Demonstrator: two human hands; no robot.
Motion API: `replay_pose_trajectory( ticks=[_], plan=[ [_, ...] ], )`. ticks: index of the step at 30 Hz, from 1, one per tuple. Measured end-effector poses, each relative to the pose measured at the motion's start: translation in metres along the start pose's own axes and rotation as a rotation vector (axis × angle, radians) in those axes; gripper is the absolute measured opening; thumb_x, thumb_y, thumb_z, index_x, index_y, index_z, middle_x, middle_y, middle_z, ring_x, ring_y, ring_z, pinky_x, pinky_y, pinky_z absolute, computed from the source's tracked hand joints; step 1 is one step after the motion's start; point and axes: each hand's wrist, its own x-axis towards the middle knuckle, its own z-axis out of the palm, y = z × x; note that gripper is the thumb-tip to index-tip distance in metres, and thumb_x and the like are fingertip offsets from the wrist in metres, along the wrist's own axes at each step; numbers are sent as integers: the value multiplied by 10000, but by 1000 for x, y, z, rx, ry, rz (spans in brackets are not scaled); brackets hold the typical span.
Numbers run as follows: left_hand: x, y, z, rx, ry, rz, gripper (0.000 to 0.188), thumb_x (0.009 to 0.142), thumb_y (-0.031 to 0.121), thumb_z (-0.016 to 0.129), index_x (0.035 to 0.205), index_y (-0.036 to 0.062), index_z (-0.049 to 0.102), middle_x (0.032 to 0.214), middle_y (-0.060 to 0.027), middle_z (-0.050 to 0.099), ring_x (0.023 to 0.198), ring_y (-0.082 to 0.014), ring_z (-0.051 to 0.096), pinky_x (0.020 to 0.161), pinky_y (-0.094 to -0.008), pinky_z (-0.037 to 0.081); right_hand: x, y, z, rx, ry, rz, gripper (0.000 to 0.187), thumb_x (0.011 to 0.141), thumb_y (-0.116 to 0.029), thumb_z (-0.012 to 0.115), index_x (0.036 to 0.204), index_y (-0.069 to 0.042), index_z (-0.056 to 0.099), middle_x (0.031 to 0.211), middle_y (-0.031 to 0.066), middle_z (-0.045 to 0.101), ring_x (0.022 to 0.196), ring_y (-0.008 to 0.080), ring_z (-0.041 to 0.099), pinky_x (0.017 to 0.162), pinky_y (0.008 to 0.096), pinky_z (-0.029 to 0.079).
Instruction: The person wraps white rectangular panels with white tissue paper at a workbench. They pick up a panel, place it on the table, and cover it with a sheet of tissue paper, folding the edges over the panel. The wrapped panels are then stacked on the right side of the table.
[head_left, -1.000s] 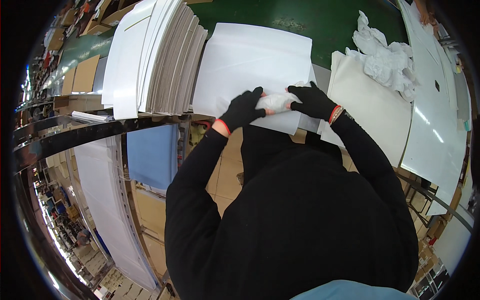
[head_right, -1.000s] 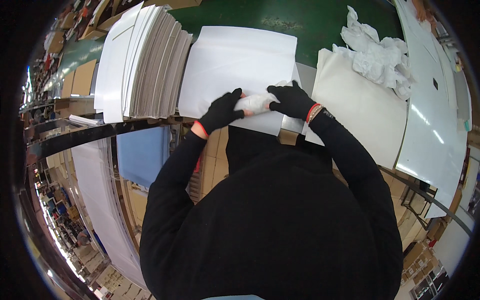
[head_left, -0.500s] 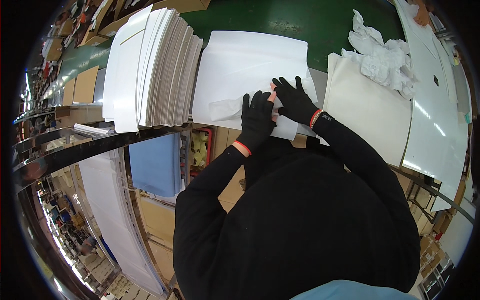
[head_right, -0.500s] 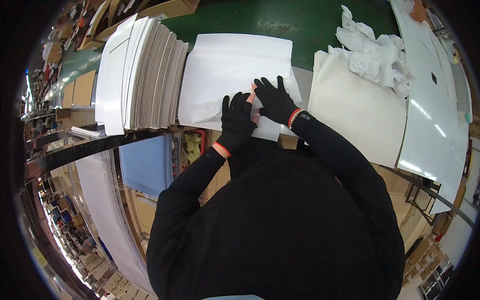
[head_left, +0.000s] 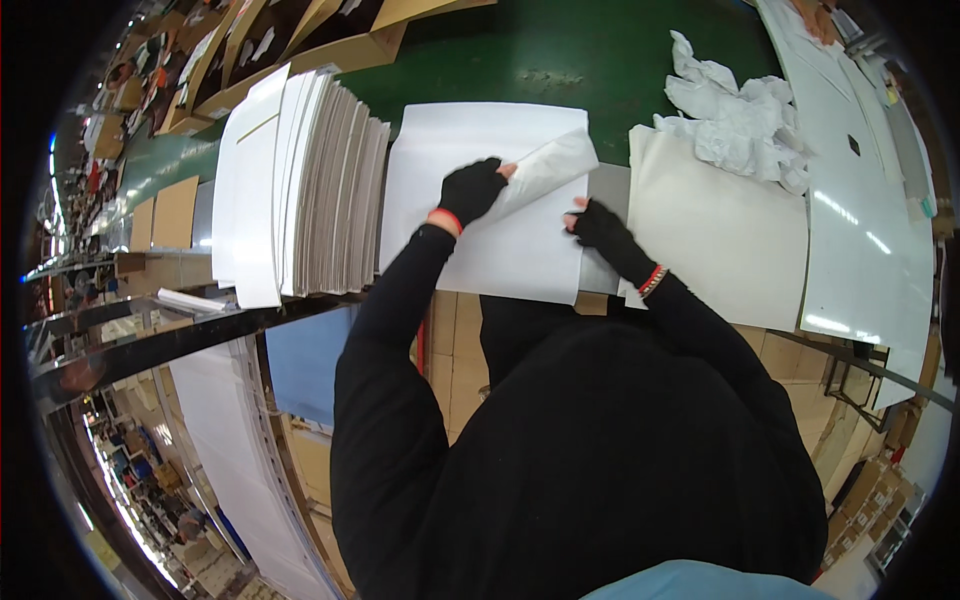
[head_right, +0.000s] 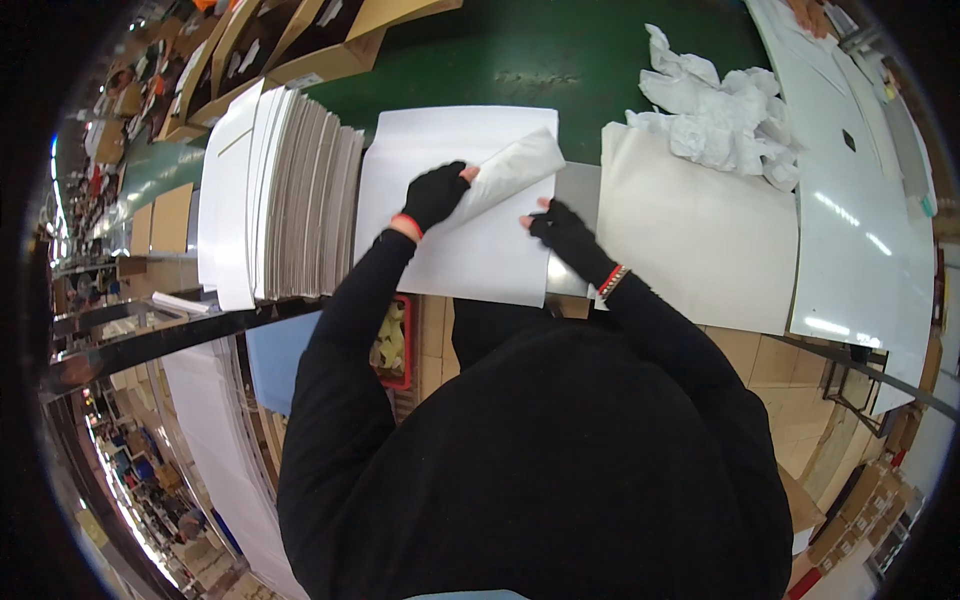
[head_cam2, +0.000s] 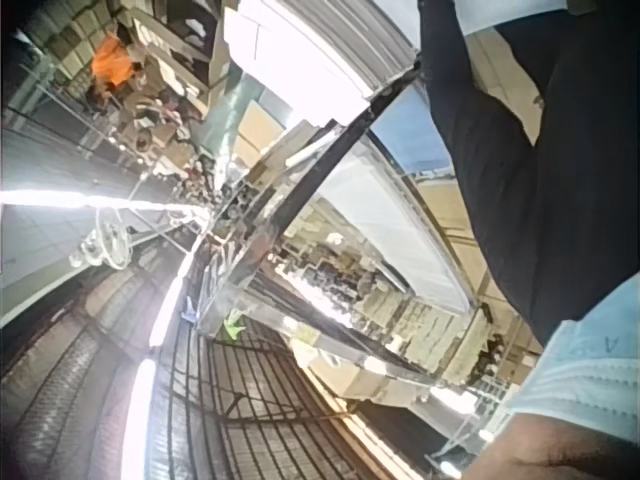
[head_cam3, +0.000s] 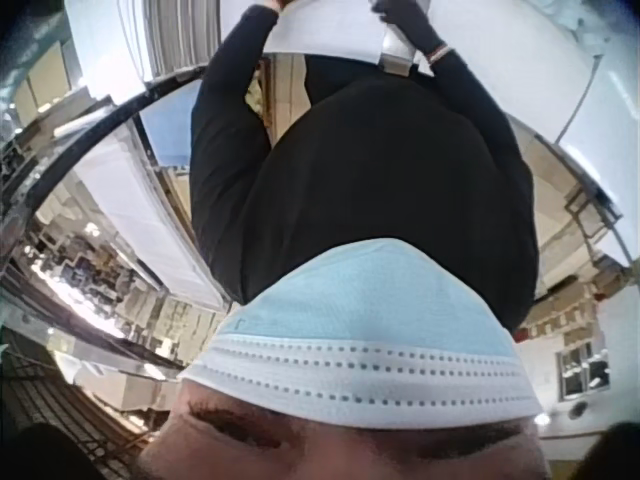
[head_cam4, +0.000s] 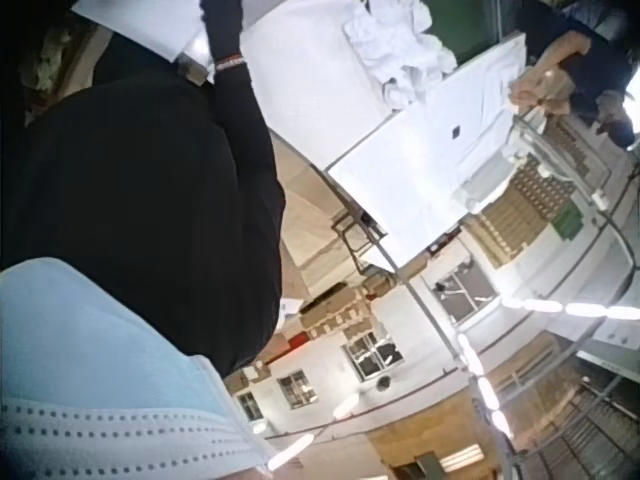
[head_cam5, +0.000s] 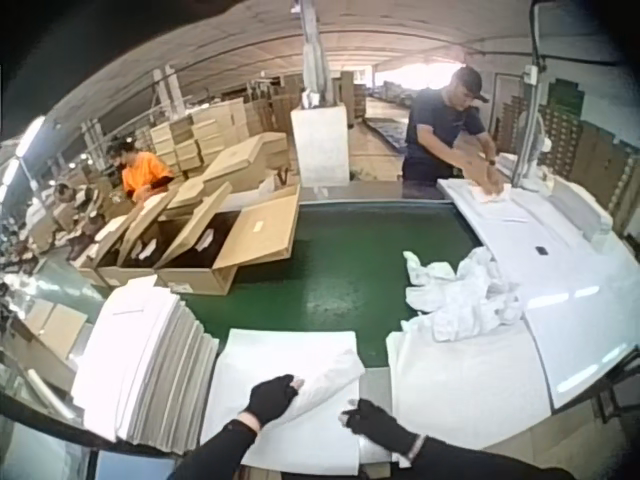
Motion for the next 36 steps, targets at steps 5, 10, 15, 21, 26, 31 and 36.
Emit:
replay_pose_trajectory(
  ticks=[5,10,15,21,26,31,36],
  plan=[
    [-52,72,32,-371,144,-258,331,947,396,498,883,78,566,721,-157,638,713,-361,632,615,-449,471,1,5,36,578,-117,338,567,840,-373,701,1269,-72,487,1143,28,587,975,190,597,829,353,490],
    [-55,122,-13,-861,297,-280,368,935,349,572,1118,36,507,963,-110,613,833,-214,605,702,-313,468,-17,-36,21,217,-4,-76,489,773,-306,753,1142,-18,611,987,62,663,892,143,621,783,293,488],
    [-48,113,-47,-1492,162,-48,740,847,307,693,1422,46,308,1185,-96,545,1051,-188,554,880,-320,465,-40,-50,2,-394,45,-478,636,682,-250,805,1202,2,539,977,128,665,923,228,645,829,330,491],
    [-47,175,-94,-1189,79,-261,386,830,72,667,1200,32,563,863,-28,620,840,-96,591,762,-244,482,-84,-87,-18,-569,-91,-338,665,633,-173,820,1223,-24,552,1013,151,678,929,255,662,850,338,496],
    [-49,183,-43,-1390,-106,-433,375,880,182,667,1194,11,554,886,4,575,824,-81,544,734,-227,445,-98,-73,-33,-505,-147,-364,545,625,-211,814,1100,-12,633,958,162,692,895,294,672,822,343,501],
    [-51,194,-43,-602,555,1,438,810,162,708,1196,28,549,1067,-113,621,961,-218,591,851,-307,463,-94,-56,-53,-666,25,-365,508,585,-269,810,996,-15,652,885,177,686,824,337,663,747,383,506],
    [-66,222,-39,-590,140,-111,457,749,339,776,1062,46,620,781,-134,674,689,-262,670,624,-329,517,-96,-79,-34,-703,43,-463,465,619,-255,792,1000,-31,647,830,172,670,795,357,648,719,406,502]
  ],
)
